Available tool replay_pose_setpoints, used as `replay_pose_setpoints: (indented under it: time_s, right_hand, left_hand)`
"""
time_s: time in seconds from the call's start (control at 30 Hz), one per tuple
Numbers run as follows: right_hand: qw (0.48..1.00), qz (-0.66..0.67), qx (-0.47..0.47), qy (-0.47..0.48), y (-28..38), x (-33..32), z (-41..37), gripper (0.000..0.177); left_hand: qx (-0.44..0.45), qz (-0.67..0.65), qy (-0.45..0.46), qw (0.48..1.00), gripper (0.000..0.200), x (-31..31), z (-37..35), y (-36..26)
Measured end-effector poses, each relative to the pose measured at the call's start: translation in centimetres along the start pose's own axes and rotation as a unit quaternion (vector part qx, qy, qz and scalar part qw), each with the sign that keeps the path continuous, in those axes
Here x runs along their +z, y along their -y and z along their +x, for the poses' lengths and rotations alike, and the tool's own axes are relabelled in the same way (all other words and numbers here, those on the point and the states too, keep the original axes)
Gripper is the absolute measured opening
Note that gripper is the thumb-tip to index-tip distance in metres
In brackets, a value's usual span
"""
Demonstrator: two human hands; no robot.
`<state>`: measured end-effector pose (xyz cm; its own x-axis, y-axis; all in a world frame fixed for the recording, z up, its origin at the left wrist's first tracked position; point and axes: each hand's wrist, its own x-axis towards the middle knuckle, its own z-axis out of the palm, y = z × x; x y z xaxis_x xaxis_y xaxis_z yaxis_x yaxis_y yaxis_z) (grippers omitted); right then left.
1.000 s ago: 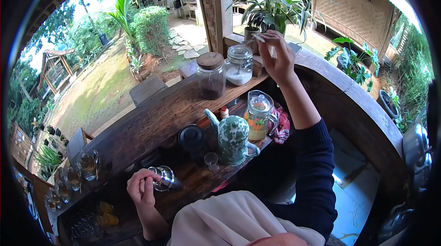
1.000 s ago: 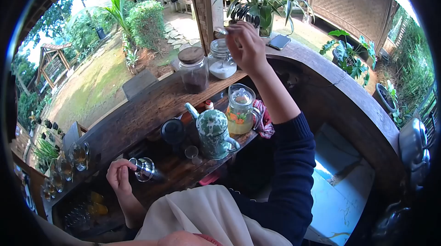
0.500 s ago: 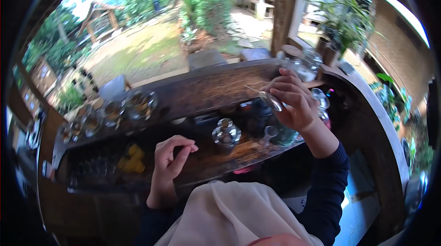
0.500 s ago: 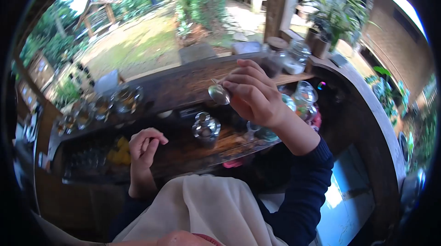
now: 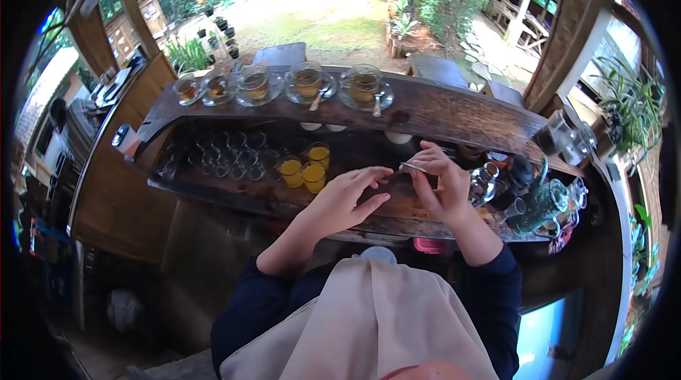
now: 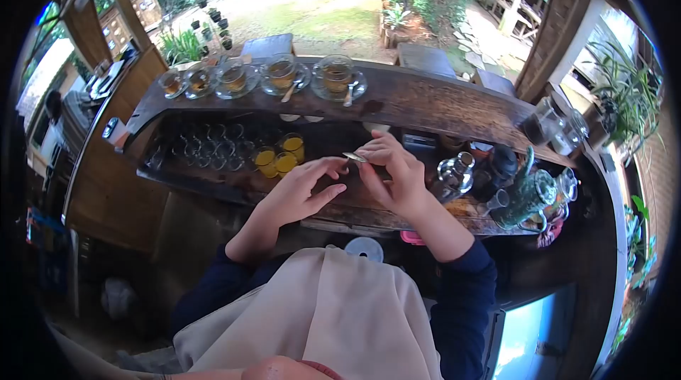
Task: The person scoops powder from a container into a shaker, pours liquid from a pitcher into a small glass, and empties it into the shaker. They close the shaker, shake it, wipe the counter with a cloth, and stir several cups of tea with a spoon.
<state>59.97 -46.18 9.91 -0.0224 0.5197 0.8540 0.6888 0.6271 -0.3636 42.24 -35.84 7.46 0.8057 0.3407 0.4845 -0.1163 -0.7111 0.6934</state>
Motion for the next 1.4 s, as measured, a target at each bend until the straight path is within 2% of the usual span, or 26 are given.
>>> replay_pose_setpoints:
  time_s: [0.03, 0.07, 0.2, 0.3, 0.37, 0.43, 0.5, 0.63, 0.77, 0.83, 1.1, 1.3, 1.4]
  right_hand:
    - [1.000, 0.006, -0.004, 0.003, -0.1, 1.2, -0.2, 0.018]
    - [0.999, 0.034, 0.023, -0.006, 0.0, 2.3, -0.4, 0.018]
    - [0.992, 0.091, 0.078, -0.028, 0.7, 5.3, -1.2, 0.014]
    - [0.989, 0.096, 0.103, -0.037, 1.6, 6.2, -2.1, 0.010]
    - [0.940, 0.184, 0.286, 0.027, 3.1, 6.0, -2.4, 0.008]
    - [0.930, 0.229, 0.286, 0.032, 3.0, 6.2, -3.7, 0.007]
    - [0.960, 0.181, 0.213, 0.028, 3.1, 5.7, -4.3, 0.008]
    - [0.962, 0.157, 0.220, 0.040, 4.3, 3.5, -5.6, 0.010]
    - [0.966, 0.154, 0.205, 0.049, 6.2, 1.4, -6.9, 0.012]
    - [0.952, 0.182, 0.237, 0.060, 7.0, 1.1, -8.0, 0.015]
    - [0.945, 0.183, 0.261, 0.074, 8.9, 1.7, -10.8, 0.017]
    - [0.946, 0.165, 0.272, 0.068, 10.6, 2.1, -11.9, 0.017]
    - [0.927, 0.177, 0.325, 0.059, 11.5, 1.9, -12.4, 0.016]
  left_hand:
    - [-0.006, -0.024, 0.036, 0.999, 0.032, -0.5, -0.6, 0.7]
    - [-0.013, -0.030, 0.035, 0.999, 0.023, -0.8, -1.3, 1.2]
    - [-0.052, -0.103, 0.041, 0.993, 0.012, -1.2, -3.5, 1.8]
    - [-0.021, -0.117, 0.030, 0.992, 0.012, -0.7, -4.6, 2.1]
    - [-0.017, -0.133, 0.015, 0.991, 0.012, -0.5, -5.0, 1.5]
    - [-0.013, -0.152, -0.004, 0.988, 0.011, 0.0, -5.3, 1.0]
    - [-0.007, -0.137, -0.008, 0.990, 0.011, 0.8, -5.2, 0.7]
    - [-0.015, -0.162, 0.010, 0.987, 0.012, 2.6, -5.2, -1.0]
    - [0.030, -0.133, 0.016, 0.991, 0.013, 4.6, -5.6, -2.0]
    - [0.016, -0.147, 0.030, 0.989, 0.014, 5.4, -6.4, -2.6]
    - [-0.013, -0.110, 0.070, 0.991, 0.013, 5.4, -9.5, -3.9]
    - [-0.067, -0.101, 0.098, 0.988, 0.010, 5.0, -10.8, -5.7]
    - [-0.069, -0.126, 0.125, 0.982, 0.011, 5.5, -11.4, -5.4]
